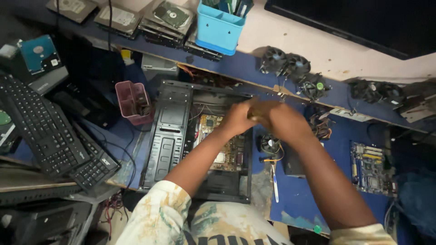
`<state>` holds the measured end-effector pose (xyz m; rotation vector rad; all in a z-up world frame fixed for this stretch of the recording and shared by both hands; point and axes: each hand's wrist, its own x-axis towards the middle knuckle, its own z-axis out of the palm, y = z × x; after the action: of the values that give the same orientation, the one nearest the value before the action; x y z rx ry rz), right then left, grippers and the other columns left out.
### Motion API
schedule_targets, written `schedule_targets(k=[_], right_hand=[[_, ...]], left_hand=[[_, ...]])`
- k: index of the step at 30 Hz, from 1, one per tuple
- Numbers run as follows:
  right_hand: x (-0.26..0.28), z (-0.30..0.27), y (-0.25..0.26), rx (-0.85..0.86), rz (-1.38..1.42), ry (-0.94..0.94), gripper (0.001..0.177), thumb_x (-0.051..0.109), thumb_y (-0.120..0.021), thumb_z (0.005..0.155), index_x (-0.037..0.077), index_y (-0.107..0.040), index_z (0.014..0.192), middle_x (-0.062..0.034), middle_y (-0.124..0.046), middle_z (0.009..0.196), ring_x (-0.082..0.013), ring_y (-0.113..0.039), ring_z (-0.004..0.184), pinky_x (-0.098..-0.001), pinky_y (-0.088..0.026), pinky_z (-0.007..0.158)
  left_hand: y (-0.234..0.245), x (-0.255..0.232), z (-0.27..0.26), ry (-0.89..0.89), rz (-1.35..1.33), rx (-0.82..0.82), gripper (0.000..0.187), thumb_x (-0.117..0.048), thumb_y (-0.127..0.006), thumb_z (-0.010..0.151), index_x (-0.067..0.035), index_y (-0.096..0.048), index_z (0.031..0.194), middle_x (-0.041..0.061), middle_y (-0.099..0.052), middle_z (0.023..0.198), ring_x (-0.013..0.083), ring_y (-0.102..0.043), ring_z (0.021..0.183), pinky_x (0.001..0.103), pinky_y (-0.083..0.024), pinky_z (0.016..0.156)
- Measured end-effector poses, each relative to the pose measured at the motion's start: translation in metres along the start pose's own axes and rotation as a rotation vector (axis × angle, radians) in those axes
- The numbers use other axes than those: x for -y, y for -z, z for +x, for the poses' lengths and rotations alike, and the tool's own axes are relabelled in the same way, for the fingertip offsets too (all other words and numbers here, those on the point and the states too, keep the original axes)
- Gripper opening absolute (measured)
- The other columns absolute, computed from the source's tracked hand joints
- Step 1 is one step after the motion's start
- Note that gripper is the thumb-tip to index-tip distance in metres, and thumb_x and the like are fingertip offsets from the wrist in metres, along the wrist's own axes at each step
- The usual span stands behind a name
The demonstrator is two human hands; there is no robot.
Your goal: The person uses a screwdriver to remove screws from a motherboard inside a computer case. They then remove the motherboard and place it on the table. The person continues to remove screws from the case and other components.
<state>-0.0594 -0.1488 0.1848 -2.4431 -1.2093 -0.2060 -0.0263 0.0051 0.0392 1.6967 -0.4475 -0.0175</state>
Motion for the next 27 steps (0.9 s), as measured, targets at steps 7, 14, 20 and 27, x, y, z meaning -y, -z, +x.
schedule_targets(k=[7, 14, 20, 27], right_hand=[[-0.017, -0.008, -0.031, 0.157, -0.492, -0.436, 0.046, 0.055, -0.062, 0.098, 0.011, -0.071, 0.091, -0.0152, -0.072, 0.077, -0.0357, -0.071, 0.067, -0.0475, -0.055, 0.059], [-0.008, -0.009, -0.018, 0.091, -0.286, -0.301, 0.024, 0.028, -0.065, 0.085, 0.012, -0.074, 0.099, -0.0169, -0.074, 0.096, -0.0375, -0.072, 0.080, -0.0476, -0.058, 0.067], [-0.008, -0.010, -0.014, 0.072, -0.197, -0.304, 0.033, 0.006, -0.066, 0.079, 0.011, -0.073, 0.110, -0.0188, -0.074, 0.101, -0.0404, -0.071, 0.087, -0.0503, -0.057, 0.072], [-0.015, 0.000, -0.029, 0.214, -0.488, -0.521, 0.044, 0.051, -0.071, 0.100, 0.006, -0.071, 0.100, -0.0179, -0.073, 0.082, -0.0368, -0.073, 0.071, -0.0475, -0.059, 0.065]], left_hand=[[-0.008, 0.005, -0.006, -0.052, 0.327, -0.072, 0.029, -0.010, -0.086, 0.083, -0.010, -0.074, 0.109, 0.016, -0.079, 0.102, 0.0290, -0.074, 0.096, 0.037, -0.058, 0.082], [0.002, -0.002, 0.003, -0.122, -0.009, 0.043, 0.063, -0.005, -0.080, 0.075, -0.007, -0.058, 0.134, 0.014, -0.074, 0.102, 0.0205, -0.071, 0.092, 0.036, -0.057, 0.079], [0.001, -0.005, -0.002, -0.025, 0.132, 0.037, 0.041, -0.008, -0.084, 0.082, -0.008, -0.068, 0.120, 0.013, -0.078, 0.097, 0.0174, -0.075, 0.087, 0.034, -0.059, 0.078], [-0.013, 0.028, 0.004, -0.077, -0.194, 0.064, 0.067, 0.001, -0.074, 0.084, -0.006, -0.045, 0.144, 0.007, -0.078, 0.096, 0.0112, -0.073, 0.091, 0.030, -0.058, 0.083]])
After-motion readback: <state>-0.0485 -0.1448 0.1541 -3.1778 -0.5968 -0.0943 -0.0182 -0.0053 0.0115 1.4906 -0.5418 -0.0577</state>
